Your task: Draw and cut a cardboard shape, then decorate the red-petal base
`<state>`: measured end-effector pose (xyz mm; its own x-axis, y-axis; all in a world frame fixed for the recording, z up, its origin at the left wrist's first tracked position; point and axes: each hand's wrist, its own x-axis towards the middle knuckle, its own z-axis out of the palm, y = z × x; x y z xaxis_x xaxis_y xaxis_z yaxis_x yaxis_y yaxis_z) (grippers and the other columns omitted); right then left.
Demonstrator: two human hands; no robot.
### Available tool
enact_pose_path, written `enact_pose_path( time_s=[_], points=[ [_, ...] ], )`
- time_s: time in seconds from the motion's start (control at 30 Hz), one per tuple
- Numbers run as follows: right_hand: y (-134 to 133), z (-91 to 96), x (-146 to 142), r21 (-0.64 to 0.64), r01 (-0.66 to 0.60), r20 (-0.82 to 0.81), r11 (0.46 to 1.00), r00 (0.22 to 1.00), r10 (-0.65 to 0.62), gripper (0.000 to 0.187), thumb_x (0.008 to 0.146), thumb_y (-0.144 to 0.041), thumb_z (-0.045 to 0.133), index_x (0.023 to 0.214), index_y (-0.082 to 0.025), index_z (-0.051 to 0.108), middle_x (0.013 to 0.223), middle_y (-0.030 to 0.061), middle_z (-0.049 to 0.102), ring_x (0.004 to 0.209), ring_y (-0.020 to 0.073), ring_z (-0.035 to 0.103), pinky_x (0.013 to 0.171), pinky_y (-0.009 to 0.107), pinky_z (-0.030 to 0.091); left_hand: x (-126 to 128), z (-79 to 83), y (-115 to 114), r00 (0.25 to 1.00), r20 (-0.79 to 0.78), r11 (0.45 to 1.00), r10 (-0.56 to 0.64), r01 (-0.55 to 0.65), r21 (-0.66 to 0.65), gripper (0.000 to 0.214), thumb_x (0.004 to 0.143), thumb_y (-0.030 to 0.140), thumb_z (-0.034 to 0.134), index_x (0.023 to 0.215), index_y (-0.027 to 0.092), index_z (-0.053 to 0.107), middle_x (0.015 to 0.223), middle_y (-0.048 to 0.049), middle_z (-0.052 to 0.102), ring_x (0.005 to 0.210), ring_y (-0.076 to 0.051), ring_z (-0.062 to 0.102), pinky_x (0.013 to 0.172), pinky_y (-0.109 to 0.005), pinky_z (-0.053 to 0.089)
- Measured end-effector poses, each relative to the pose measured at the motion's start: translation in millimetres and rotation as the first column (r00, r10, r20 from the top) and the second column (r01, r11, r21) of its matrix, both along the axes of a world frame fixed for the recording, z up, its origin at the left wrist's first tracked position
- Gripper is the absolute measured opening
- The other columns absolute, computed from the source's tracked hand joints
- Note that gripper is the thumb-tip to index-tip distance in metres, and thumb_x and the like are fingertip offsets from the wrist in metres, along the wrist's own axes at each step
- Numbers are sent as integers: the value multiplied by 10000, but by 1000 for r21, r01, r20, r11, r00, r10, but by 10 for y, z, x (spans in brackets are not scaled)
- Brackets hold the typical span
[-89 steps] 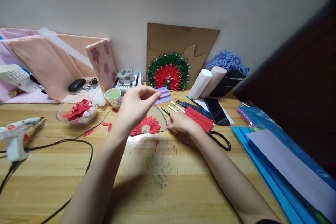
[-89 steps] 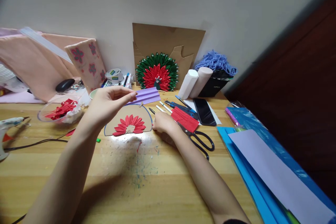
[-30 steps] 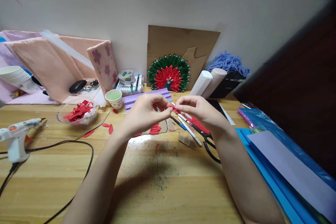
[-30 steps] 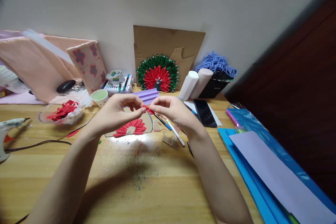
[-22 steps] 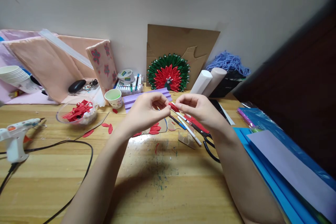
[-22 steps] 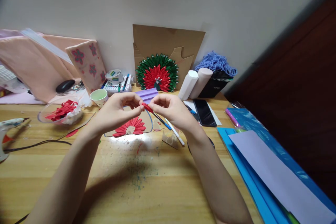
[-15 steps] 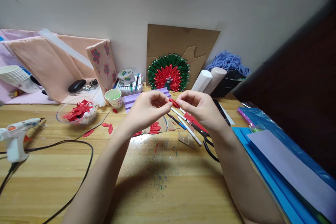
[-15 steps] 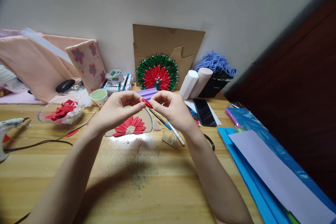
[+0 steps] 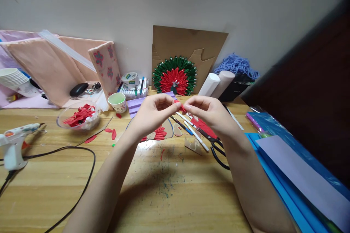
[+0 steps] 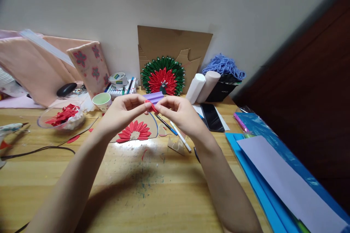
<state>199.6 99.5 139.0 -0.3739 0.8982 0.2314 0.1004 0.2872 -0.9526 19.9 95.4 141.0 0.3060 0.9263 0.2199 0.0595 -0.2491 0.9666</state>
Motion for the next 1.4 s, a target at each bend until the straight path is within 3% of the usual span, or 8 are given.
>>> enact_pose_path(
  time_s=[0.33, 0.7, 0.87, 1.1, 1.4],
  points=[
    [-47, 20, -14, -4, 7, 41, 1000, 999, -7, 179, 767, -333, 677, 754, -165, 618, 728, -1, 602, 662, 109, 540, 611, 232, 428, -5, 50, -9, 1000, 13, 1000, -19, 19, -2, 201, 751, 317, 666, 706, 127, 615, 697, -7, 623, 681, -101, 567, 669, -226, 455],
    [-63, 58, -4, 19, 3, 26, 1000, 1000, -3, 183, 773, -354, 671, 771, -180, 614, 754, 9, 603, 722, 134, 558, 655, 250, 445, 0, 17, -15, 989, 109, 993, -98, 103, -49, 218, 719, 313, 711, 744, 137, 585, 754, -8, 609, 725, -106, 572, 705, -244, 460],
    [-45, 56, 10, 26, -1, 18, 1000, 1000, 1, 139, 805, -326, 635, 810, -190, 612, 792, 10, 612, 748, 133, 566, 680, 249, 444, -38, 47, -32, 980, 39, 970, -195, 199, -141, 205, 703, 289, 722, 728, 138, 585, 723, 11, 595, 676, -87, 549, 644, -219, 429],
    [-22, 8, -29, -107, -111, -38, 988, 993, 108, 195, 763, -344, 676, 746, -173, 584, 702, -7, 574, 629, 107, 511, 592, 236, 403, -64, 27, -26, 935, -104, 934, -340, 322, -155, 219, 740, 357, 676, 749, 150, 605, 713, -5, 605, 662, -108, 543, 615, -237, 423],
    [7, -25, -61, -110, -19, -124, 994, 992, 6, 186, 762, -331, 662, 720, -175, 570, 667, -17, 540, 617, 109, 484, 596, 245, 390, -52, 6, -9, 955, -64, 948, -289, 277, -155, 198, 761, 330, 650, 760, 144, 586, 752, -9, 587, 702, -107, 537, 659, -238, 417]
  ],
)
